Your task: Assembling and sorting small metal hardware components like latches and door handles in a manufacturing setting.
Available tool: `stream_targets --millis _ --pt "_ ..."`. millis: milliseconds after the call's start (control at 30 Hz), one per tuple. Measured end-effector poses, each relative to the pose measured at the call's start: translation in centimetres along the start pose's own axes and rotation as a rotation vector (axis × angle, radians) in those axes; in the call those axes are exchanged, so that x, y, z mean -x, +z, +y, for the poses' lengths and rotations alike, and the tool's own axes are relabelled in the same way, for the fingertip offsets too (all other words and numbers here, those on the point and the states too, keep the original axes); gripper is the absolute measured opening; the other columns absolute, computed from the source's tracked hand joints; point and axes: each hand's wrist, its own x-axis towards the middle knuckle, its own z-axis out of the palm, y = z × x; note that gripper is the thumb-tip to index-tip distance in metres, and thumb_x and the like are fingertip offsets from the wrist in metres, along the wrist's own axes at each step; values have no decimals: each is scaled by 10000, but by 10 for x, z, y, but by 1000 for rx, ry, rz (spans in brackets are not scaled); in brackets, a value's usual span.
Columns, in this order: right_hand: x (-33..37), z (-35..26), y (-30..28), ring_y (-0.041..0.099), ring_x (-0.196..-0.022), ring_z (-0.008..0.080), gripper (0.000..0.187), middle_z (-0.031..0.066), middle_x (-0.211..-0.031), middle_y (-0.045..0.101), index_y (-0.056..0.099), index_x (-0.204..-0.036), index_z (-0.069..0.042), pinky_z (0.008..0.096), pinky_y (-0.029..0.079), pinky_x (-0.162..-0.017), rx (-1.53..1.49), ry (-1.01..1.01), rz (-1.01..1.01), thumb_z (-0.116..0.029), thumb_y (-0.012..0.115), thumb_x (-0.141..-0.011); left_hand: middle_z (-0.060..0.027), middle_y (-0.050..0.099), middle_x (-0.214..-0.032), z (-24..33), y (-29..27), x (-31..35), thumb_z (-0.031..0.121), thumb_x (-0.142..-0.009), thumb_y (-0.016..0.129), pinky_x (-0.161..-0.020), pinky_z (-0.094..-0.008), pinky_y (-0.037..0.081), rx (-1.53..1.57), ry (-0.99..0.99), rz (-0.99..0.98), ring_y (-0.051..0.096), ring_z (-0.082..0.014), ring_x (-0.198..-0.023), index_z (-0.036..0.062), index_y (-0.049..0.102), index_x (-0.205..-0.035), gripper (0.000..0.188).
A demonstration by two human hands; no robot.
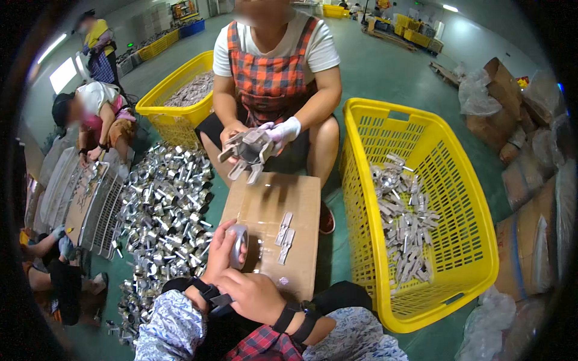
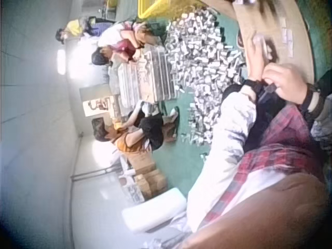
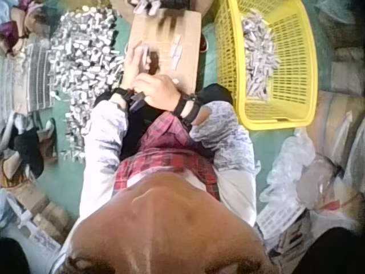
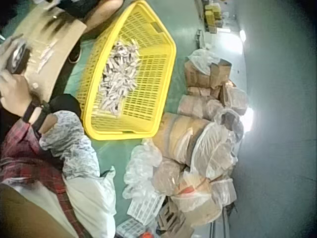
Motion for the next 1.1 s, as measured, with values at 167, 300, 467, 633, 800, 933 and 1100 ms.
stream_targets --millis 167,300,467,633,800,933,1100 --pt "3 -4 -1 677 -826 293 341 40 -1042 664 652 -1025 -67 375 539 -709 -11 11 -3 40 652 -701 -99 623 -787 4 5 3 231 -1061 497 -518 -258 484 6 5 -10 580 -143 -581 59 395 -1419 410" --pt "4 -6 -3 676 -820 289 334 31 -1036 664 654 -1023 -68 376 537 -702 -29 13 -3 41 645 -708 -99 621 -788 4 6 4 226 -1061 490 -520 -254 486 -3 7 -22 582 -142 -584 61 395 -1421 407" --pt "8 -6 -7 676 -817 287 326 32 -1032 664 654 -1019 -69 378 534 -697 -13 16 5 38 645 -711 -104 628 -780 1 10 3 218 -1062 482 -516 -249 483 -17 12 -14 578 -140 -563 62 393 -1428 408" --pt "4 -5 -2 673 -818 295 302 47 -1066 647 662 -1017 -72 388 532 -701 6 -23 -31 -7 683 -722 -97 631 -790 3 0 4 228 -1063 487 -524 -252 488 3 21 8 584 -138 -578 81 403 -1431 405" --pt "-2 -4 7 672 -782 305 264 62 -1003 666 676 -990 -78 399 528 -669 63 -47 21 -18 691 -733 -78 634 -846 7 -3 7 237 -1062 496 -564 -256 510 -45 4 19 618 -135 -669 113 426 -1428 392" --pt "-6 -14 23 671 -753 313 234 74 -953 680 687 -969 -83 407 524 -644 65 -49 72 -26 697 -742 -58 614 -797 7 -14 9 241 -1062 496 -531 -249 480 -35 27 10 576 -119 -605 107 412 -1437 407" --pt "-19 -42 33 679 -778 344 164 136 -895 683 686 -937 -39 400 539 -686 52 -40 76 10 694 -780 -40 592 -739 2 -26 17 247 -1061 495 -491 -240 446 -14 58 25 527 -103 -524 96 391 -1450 430"
